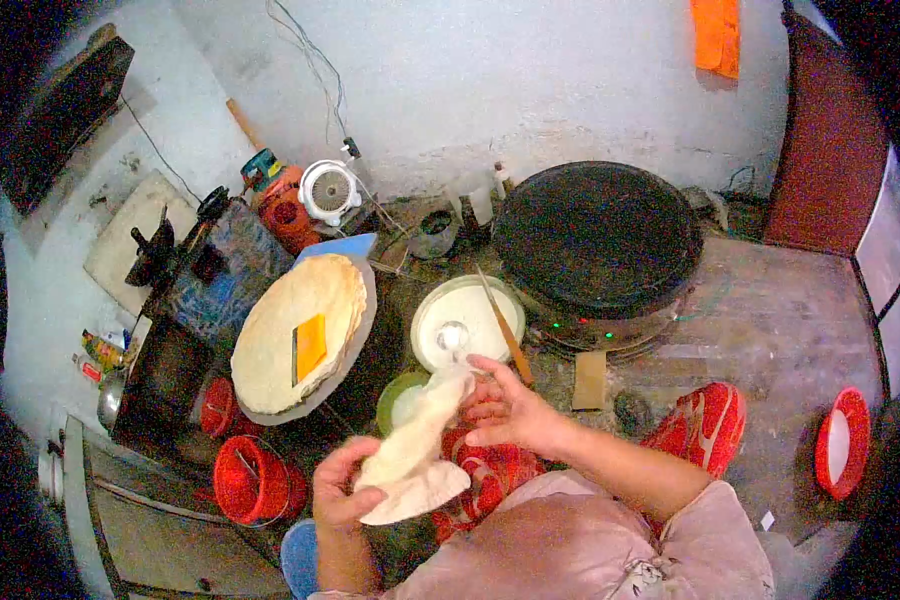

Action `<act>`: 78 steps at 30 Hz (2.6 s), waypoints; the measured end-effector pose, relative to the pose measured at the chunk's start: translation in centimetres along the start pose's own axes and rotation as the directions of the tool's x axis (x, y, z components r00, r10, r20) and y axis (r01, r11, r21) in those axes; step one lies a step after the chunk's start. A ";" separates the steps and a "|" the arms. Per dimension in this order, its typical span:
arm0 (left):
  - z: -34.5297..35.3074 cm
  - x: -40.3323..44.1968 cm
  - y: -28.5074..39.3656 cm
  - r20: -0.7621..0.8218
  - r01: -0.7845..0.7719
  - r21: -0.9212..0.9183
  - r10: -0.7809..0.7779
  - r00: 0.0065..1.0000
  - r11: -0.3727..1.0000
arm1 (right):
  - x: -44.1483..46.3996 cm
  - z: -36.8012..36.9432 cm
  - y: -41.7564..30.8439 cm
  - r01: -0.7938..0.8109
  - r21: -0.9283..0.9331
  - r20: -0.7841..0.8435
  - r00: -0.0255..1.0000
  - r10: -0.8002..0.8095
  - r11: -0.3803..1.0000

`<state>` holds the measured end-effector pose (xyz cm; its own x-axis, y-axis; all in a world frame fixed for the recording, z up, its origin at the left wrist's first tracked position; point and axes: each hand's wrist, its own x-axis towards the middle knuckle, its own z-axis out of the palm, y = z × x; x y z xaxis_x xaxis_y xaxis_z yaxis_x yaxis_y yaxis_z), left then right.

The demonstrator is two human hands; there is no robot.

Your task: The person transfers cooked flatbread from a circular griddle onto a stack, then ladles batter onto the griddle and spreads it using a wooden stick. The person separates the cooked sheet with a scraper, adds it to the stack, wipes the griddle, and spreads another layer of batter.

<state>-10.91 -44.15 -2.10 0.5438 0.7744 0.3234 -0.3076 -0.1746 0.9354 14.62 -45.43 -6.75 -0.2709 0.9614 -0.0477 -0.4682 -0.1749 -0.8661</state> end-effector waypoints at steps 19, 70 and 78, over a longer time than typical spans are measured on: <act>0.1 -1.1 2.7 0.375 -0.027 0.400 -0.137 0.917 0.916 | -3.5 -0.7 3.1 -0.192 -0.168 0.341 0.909 0.240 0.967; 10.3 2.8 1.2 0.736 -0.229 0.090 0.090 0.671 0.969 | -9.7 3.7 4.6 0.211 -0.362 0.476 0.879 -0.014 0.908; 10.0 2.9 1.4 0.754 -0.196 0.057 0.087 0.651 0.979 | -11.0 1.7 5.9 0.137 -0.405 0.309 0.951 -0.006 0.904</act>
<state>-1.91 -48.24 1.59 0.9162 0.0299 0.3995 -0.3634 -0.3578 0.8602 13.42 -57.41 -10.45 -0.5151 0.8496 0.1135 -0.1196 0.0598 -0.9910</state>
